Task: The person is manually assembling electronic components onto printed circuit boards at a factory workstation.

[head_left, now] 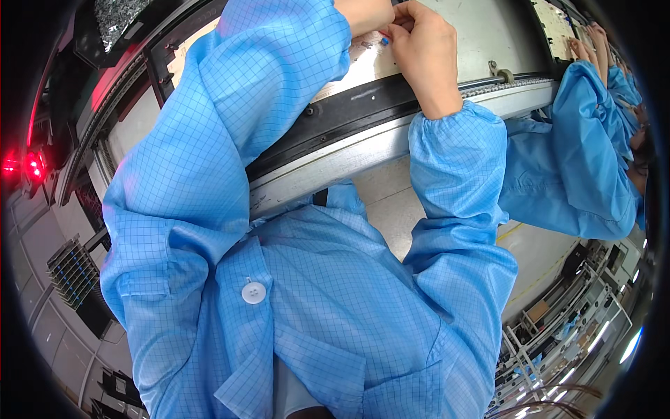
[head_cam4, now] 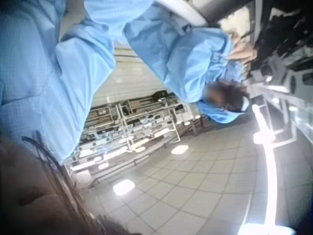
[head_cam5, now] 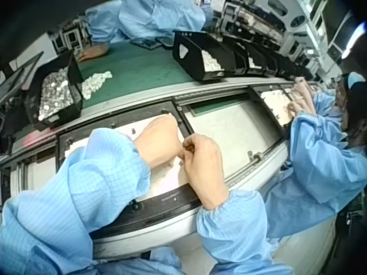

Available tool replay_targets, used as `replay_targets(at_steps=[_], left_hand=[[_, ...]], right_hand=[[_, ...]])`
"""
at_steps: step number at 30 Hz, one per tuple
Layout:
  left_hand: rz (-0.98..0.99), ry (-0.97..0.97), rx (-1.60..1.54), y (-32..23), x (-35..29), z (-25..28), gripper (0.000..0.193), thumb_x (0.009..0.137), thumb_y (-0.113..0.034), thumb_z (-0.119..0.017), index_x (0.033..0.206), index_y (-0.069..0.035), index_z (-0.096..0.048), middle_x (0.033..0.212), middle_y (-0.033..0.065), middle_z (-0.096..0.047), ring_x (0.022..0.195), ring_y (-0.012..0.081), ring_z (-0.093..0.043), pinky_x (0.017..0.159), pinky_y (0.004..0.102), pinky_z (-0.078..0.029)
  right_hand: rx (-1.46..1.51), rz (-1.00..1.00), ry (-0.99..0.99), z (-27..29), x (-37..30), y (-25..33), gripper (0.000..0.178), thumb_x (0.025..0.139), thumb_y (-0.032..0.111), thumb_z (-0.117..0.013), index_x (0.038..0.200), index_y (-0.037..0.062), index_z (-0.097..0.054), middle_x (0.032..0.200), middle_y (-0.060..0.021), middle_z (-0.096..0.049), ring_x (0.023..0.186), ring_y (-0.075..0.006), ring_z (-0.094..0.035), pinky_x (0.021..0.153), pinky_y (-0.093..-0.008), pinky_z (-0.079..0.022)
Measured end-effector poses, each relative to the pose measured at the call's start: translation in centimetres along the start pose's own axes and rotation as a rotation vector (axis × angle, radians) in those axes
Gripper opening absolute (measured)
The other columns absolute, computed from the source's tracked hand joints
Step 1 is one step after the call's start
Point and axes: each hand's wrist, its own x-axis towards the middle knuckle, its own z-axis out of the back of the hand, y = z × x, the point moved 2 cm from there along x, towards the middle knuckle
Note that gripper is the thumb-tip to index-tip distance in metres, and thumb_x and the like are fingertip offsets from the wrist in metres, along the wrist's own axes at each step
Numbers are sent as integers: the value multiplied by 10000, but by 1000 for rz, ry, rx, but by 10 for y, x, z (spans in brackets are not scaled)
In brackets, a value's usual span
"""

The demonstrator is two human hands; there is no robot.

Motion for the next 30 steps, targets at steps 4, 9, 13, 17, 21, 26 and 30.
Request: replay_targets(at_steps=[4, 9, 13, 17, 21, 26, 30], left_hand=[[29, -93, -27, 11, 11, -13, 250, 649, -113, -731, 747, 112, -683, 800, 338, -645, 798, 432, -686, 716, 451, -552], [-41, -149, -5, 15, 18, -15, 236, 656, -105, -719, 744, 110, -684, 801, 335, -646, 801, 432, -685, 717, 452, -551], [14, -19, -81, 7, 4, 5, 224, 696, -107, -709, 778, 101, -688, 801, 321, -649, 807, 438, -676, 726, 462, -541], [-67, -74, -50, 16, -32, 21, 210, 777, -132, -707, 835, 69, -694, 816, 292, -659, 830, 426, -672, 741, 453, -533], [-180, -168, 0, 29, -50, 8, 130, 806, -115, -711, 822, 5, -666, 718, 161, -663, 690, 296, -661, 659, 399, -521], [16, 34, 5, 20, -48, 6, 166, 817, -120, -703, 882, 19, -641, 777, 185, -655, 809, 339, -657, 750, 414, -513], [-123, -2, -60, 8, -40, -12, 130, 831, -88, -643, 908, 16, -653, 837, 186, -677, 852, 337, -665, 781, 414, -524]], right_hand=[[-151, 125, -78, -12, 0, -22, 144, 796, 115, -741, 864, -12, -727, 798, -162, -705, 714, -312, -688, 689, -367, -544], [-123, 78, -24, -13, 3, -28, 135, 799, 106, -733, 854, -16, -727, 834, -173, -694, 749, -322, -677, 715, -388, -534], [-166, 141, -62, -11, 0, -29, 140, 807, 102, -727, 855, -29, -719, 839, -184, -692, 730, -321, -675, 698, -391, -536], [-317, 357, -113, -5, -3, -37, 140, 828, 94, -720, 892, -30, -707, 841, -172, -698, 710, -259, -682, 676, -343, -539], [183, -82, -60, 11, -6, -26, 55, 848, 39, -671, 874, -6, -689, 832, -143, -688, 783, -215, -672, 721, -275, -525], [579, -204, 44, 22, -8, -41, 212, 954, 85, -631, 1132, -22, -670, 941, -23, -684, 832, -62, -599, 749, -180, -476], [617, -291, 17, 25, -11, -52, 216, 957, 72, -622, 1139, -35, -664, 936, -43, -688, 779, -60, -580, 726, -177, -482]])
